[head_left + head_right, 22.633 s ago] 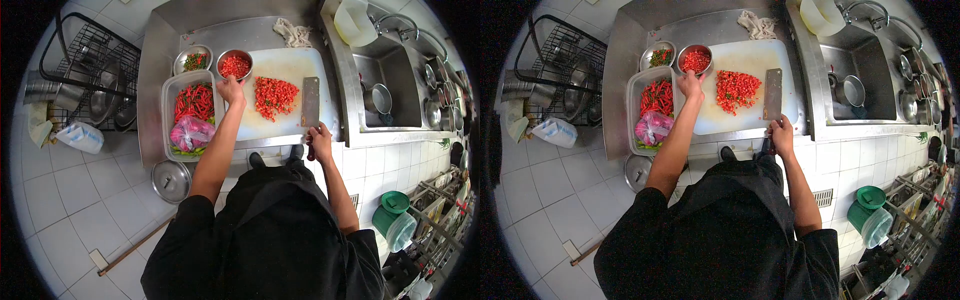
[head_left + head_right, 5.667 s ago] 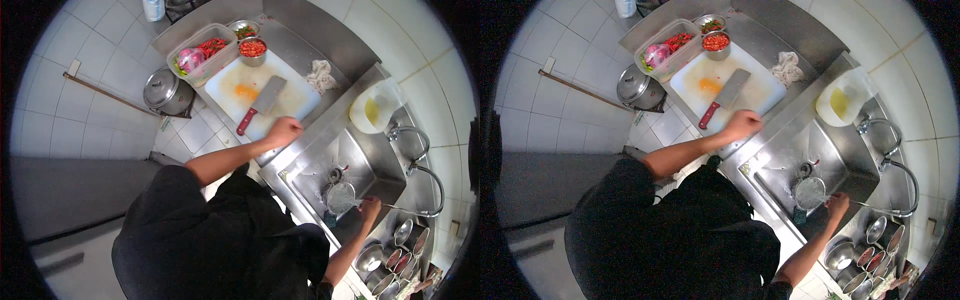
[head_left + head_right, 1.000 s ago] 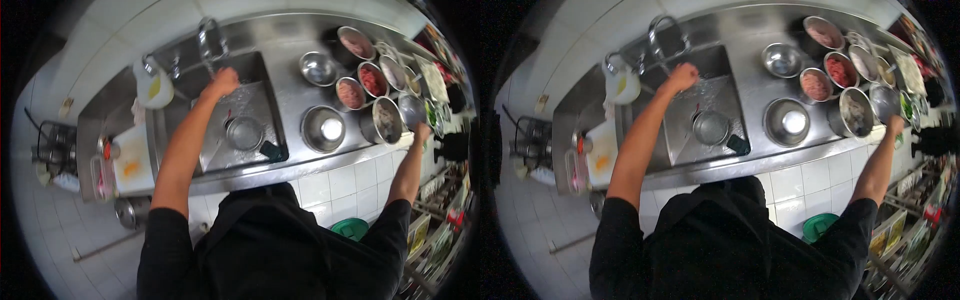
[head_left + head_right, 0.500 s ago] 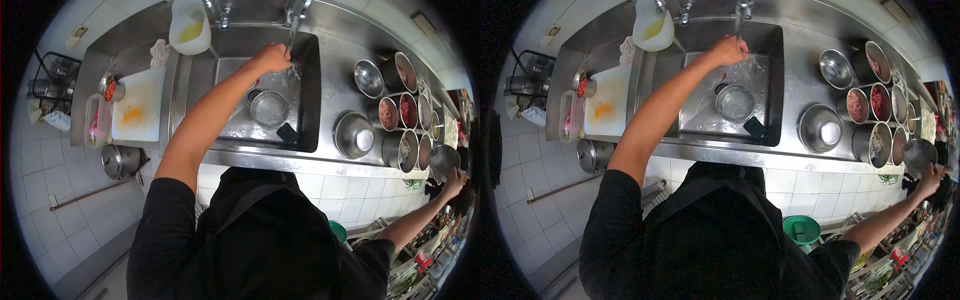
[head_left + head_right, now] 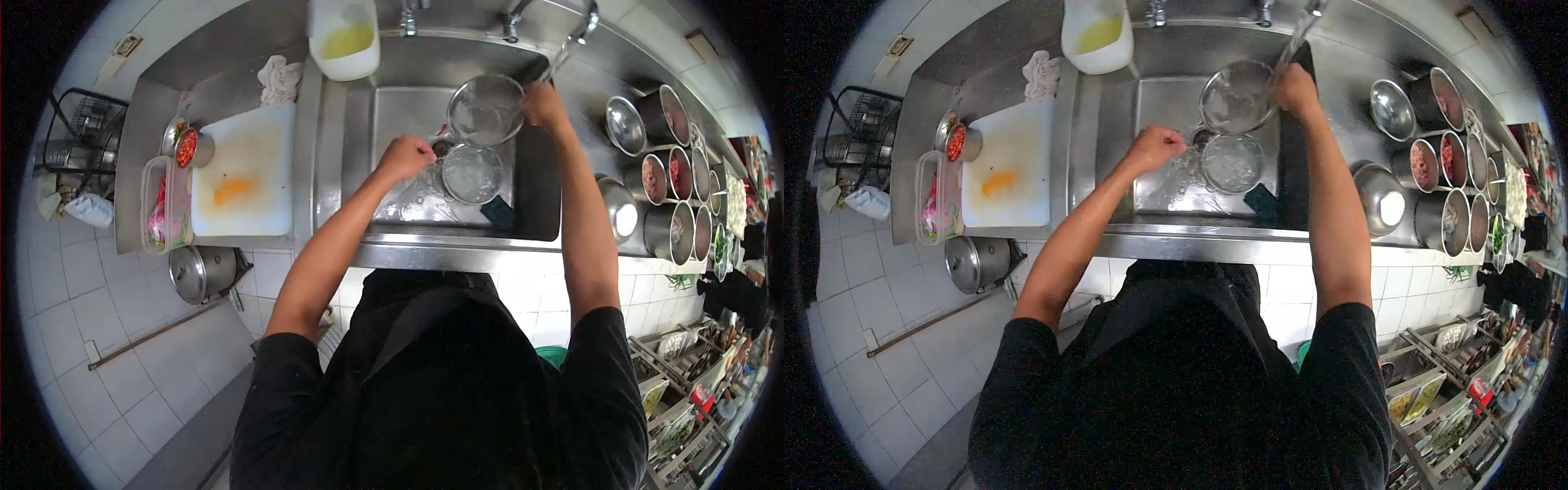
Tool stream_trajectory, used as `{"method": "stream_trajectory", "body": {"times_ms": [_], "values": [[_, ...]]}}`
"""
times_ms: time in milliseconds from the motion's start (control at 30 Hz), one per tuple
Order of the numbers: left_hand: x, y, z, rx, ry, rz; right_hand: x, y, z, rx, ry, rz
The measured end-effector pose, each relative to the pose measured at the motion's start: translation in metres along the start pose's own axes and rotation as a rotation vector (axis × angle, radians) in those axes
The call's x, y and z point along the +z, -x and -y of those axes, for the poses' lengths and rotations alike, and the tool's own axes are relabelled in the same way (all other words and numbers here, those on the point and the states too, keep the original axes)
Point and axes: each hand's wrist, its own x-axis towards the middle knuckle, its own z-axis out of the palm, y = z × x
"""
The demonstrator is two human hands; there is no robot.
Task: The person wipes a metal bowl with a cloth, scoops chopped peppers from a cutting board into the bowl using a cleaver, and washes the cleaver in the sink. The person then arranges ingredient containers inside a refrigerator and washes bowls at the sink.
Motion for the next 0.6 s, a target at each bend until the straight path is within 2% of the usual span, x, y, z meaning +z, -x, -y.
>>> {"method": "stream_trajectory", "body": {"times_ms": [33, 133, 300, 333, 367, 400, 433, 500, 533, 600], "values": [[-0.003, 0.014, 0.003, -0.034, -0.012, 0.002, 0.031, -0.012, -0.004, -0.009, -0.002, 0.005], [-0.01, 0.045, 0.024, -0.084, -0.008, -0.015, 0.085, -0.023, -0.013, 0.034, 0.207, 0.234], [-0.03, 0.092, 0.034, -0.049, 0.052, -0.103, 0.186, -0.056, -0.1, -0.326, 0.559, 0.306], [-0.034, 0.099, 0.039, -0.029, 0.088, -0.126, 0.147, -0.03, -0.063, 0.008, 0.24, 0.163], [-0.042, 0.108, 0.036, -0.051, 0.104, -0.157, 0.107, -0.02, -0.037, -0.265, 0.586, 0.348], [-0.051, 0.118, 0.031, -0.071, 0.124, -0.184, 0.122, -0.037, -0.078, -0.56, 0.798, 0.248], [-0.058, 0.128, 0.029, -0.094, 0.127, -0.232, 0.141, -0.056, -0.123, -0.838, 1.017, 0.056], [-0.069, 0.144, 0.029, -0.208, 0.406, -0.276, 0.103, -0.036, -0.083, -0.731, 0.886, 0.216], [-0.071, 0.157, 0.031, -0.229, 0.407, -0.32, 0.105, -0.04, -0.091, -0.71, 0.869, 0.252], [-0.085, 0.182, 0.036, -0.235, 0.645, -0.481, 0.13, -0.061, -0.142, -0.691, 0.745, 0.267]]}}
